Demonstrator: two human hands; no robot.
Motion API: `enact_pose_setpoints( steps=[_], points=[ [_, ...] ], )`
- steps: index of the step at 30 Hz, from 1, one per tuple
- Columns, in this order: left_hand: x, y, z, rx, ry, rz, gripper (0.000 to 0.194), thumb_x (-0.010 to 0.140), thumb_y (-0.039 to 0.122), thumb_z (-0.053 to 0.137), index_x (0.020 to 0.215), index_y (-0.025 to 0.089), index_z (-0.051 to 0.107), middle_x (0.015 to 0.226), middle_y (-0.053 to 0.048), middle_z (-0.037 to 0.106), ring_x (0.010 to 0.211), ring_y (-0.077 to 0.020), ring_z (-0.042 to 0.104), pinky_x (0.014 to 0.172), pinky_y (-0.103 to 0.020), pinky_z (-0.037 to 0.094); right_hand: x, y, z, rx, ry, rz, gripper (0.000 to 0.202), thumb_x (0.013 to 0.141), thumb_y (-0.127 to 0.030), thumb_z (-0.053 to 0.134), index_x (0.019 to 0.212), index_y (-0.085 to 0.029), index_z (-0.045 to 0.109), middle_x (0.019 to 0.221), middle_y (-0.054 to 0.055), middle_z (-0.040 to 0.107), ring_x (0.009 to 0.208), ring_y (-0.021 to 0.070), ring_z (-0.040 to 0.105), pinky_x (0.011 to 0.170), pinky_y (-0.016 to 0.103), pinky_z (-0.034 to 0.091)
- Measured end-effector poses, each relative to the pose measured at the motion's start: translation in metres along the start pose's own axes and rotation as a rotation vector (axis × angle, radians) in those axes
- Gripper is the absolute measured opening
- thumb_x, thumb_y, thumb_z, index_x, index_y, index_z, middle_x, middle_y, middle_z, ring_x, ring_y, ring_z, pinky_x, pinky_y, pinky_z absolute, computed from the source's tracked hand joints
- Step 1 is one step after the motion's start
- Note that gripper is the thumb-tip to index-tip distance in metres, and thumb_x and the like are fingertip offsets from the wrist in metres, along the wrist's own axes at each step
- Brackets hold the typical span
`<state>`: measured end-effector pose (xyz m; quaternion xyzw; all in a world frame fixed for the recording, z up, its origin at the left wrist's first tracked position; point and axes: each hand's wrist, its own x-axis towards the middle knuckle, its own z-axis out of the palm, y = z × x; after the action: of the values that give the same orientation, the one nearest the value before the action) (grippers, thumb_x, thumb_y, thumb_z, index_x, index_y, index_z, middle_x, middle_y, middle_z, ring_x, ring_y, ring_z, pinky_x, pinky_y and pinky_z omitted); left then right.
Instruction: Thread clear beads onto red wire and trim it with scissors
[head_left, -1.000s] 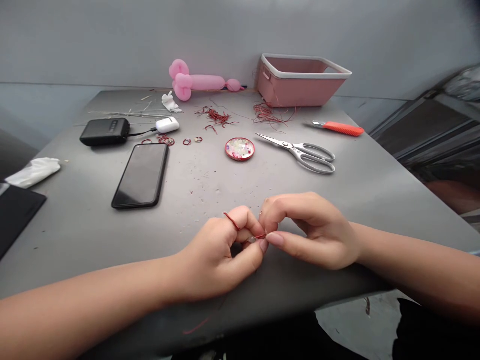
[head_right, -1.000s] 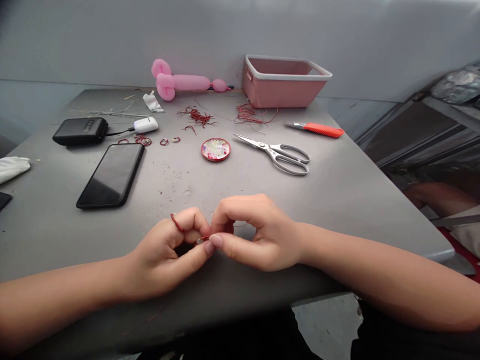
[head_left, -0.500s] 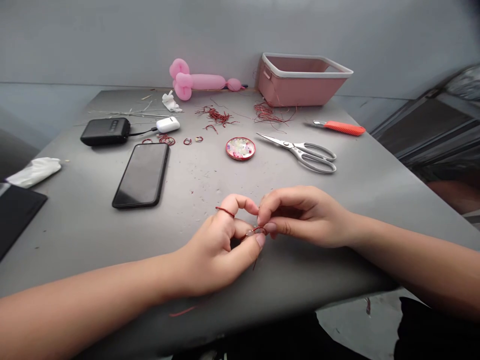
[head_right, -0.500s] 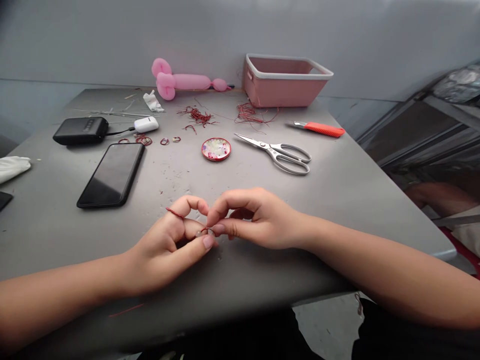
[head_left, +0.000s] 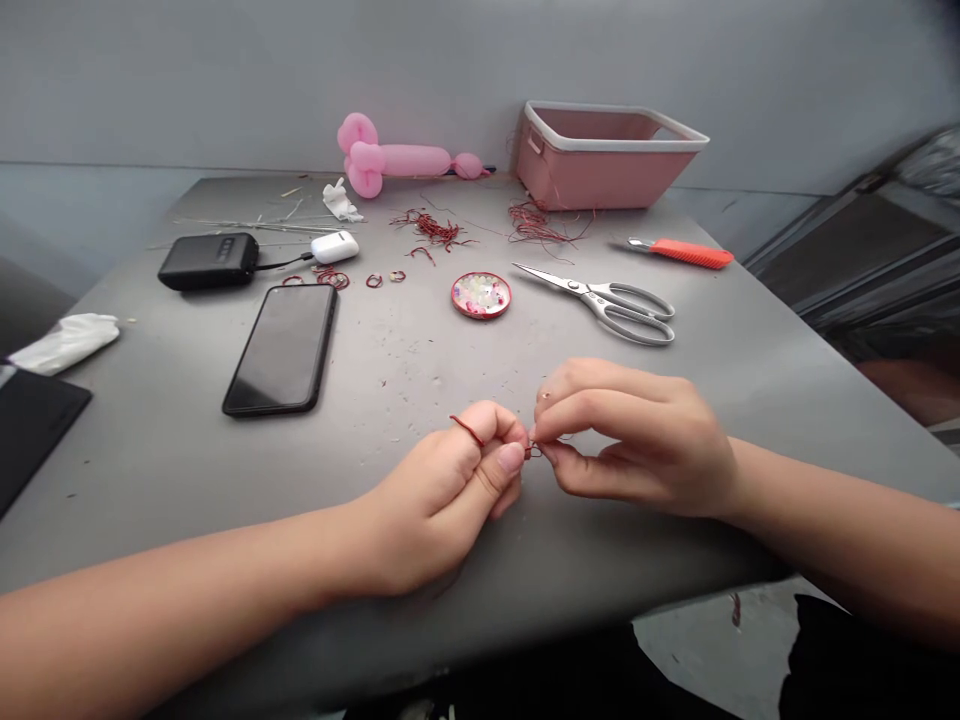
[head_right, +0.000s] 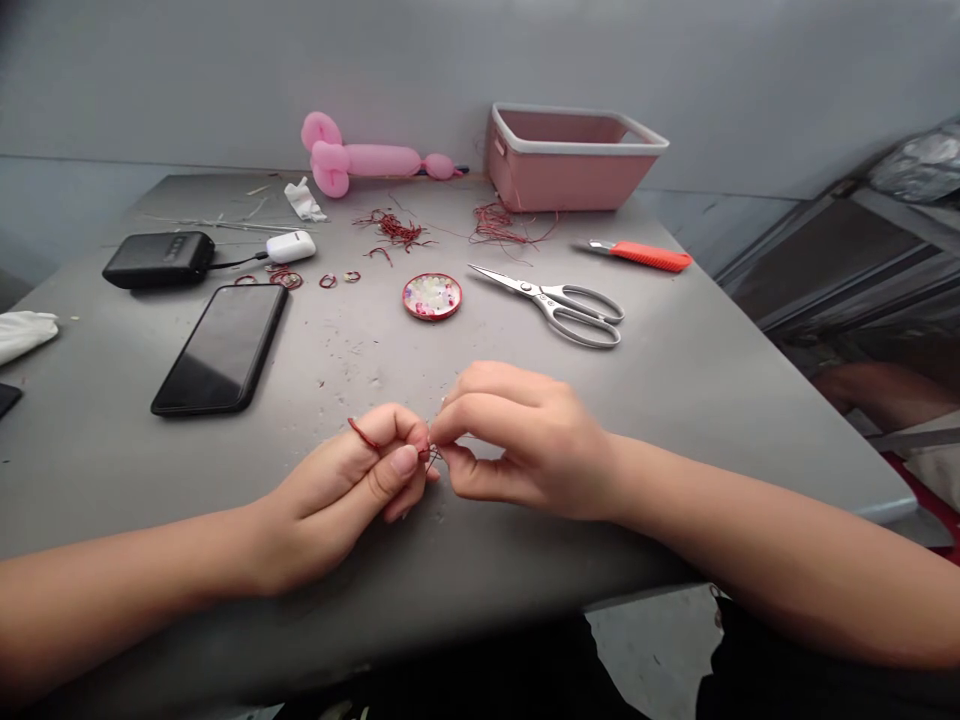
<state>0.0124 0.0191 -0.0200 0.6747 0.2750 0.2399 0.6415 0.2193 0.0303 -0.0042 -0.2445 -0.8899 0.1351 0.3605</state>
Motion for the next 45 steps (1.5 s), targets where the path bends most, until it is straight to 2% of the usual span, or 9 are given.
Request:
enact_pose_setpoints(
  steps=[5,11,18,21,24,28,36,41,45],
  points=[
    [0.001,0.007,-0.003,0.055,-0.126,0.021,0.026,0.103,0.035,0.029,0.084,0.021,0.04,0.065,0.005,0.04,0.057,-0.0115,0.036,0.057,-0.027,0.035,-0.003,0.002,-0.004,-0.212,0.041,-0.249,0.008,0.087,-0.016,0.059,0.089,-0.023,0.06,0.075,0.005,0.061,0.071,0.0172,0.057,0.067,0.03,0.055],
    [0.001,0.012,-0.005,0.174,-0.167,0.063,0.023,0.101,0.029,0.032,0.08,0.021,0.04,0.068,0.003,0.041,0.06,-0.0121,0.039,0.058,-0.026,0.038,-0.007,0.008,-0.003,-0.297,0.093,-0.273,0.008,0.085,-0.024,0.065,0.081,-0.028,0.059,0.07,0.002,0.062,0.065,0.0172,0.057,0.064,0.032,0.054],
    [-0.001,0.011,0.0,0.237,-0.154,0.036,0.018,0.099,0.025,0.035,0.083,0.021,0.041,0.065,0.004,0.045,0.056,-0.0112,0.041,0.056,-0.025,0.038,0.001,0.005,-0.012,-0.355,0.357,0.196,0.012,0.085,-0.017,0.06,0.076,-0.025,0.057,0.073,0.002,0.061,0.07,0.0182,0.058,0.066,0.035,0.047],
    [-0.002,0.005,0.002,0.179,0.013,0.071,0.016,0.1,0.025,0.032,0.087,0.021,0.04,0.064,0.004,0.051,0.058,-0.0112,0.047,0.062,-0.026,0.042,0.004,0.0,-0.015,-0.127,0.218,0.337,0.021,0.088,-0.022,0.058,0.068,-0.022,0.056,0.067,0.002,0.06,0.063,0.0162,0.055,0.061,0.033,0.044],
    [-0.003,0.002,0.003,0.251,0.03,0.162,0.013,0.099,0.02,0.035,0.086,0.022,0.039,0.067,0.003,0.054,0.059,-0.0113,0.05,0.061,-0.025,0.042,0.006,-0.008,-0.011,0.144,-0.022,0.363,0.024,0.091,-0.026,0.059,0.068,-0.02,0.061,0.071,0.003,0.065,0.067,0.0141,0.06,0.063,0.029,0.047],
    [-0.003,0.002,0.004,0.415,0.023,0.224,0.017,0.096,0.015,0.037,0.08,0.022,0.038,0.063,0.003,0.05,0.053,-0.0113,0.046,0.055,-0.025,0.037,0.006,-0.018,-0.006,0.227,-0.061,0.383,0.014,0.09,-0.023,0.062,0.077,-0.019,0.065,0.081,0.002,0.065,0.072,0.0123,0.062,0.067,0.026,0.052],
    [0.0,-0.002,0.003,0.649,0.158,0.294,0.017,0.09,0.012,0.042,0.077,0.023,0.038,0.057,0.007,0.038,0.046,-0.0104,0.036,0.047,-0.024,0.031,-0.008,-0.032,0.002,-0.177,0.016,0.093,0.013,0.088,-0.005,0.058,0.093,-0.015,0.064,0.081,0.006,0.065,0.073,0.0146,0.061,0.063,0.028,0.053],
    [0.0,-0.002,0.002,0.62,0.237,0.228,0.012,0.092,0.013,0.044,0.082,0.02,0.047,0.056,0.007,0.051,0.043,-0.0086,0.045,0.046,-0.021,0.036,-0.012,-0.032,0.003,-0.326,0.056,-0.089,0.017,0.085,0.003,0.057,0.096,-0.008,0.064,0.084,0.011,0.071,0.081,0.0178,0.067,0.075,0.033,0.062],
    [0.0,-0.005,0.0,0.731,0.317,0.379,0.008,0.091,0.012,0.046,0.089,0.017,0.052,0.055,0.006,0.054,0.043,-0.0089,0.048,0.046,-0.021,0.038,-0.014,-0.029,-0.005,-0.413,-0.011,-0.234,0.011,0.084,-0.001,0.063,0.093,-0.007,0.067,0.09,0.017,0.073,0.09,0.0229,0.071,0.082,0.035,0.065]
  ],
)
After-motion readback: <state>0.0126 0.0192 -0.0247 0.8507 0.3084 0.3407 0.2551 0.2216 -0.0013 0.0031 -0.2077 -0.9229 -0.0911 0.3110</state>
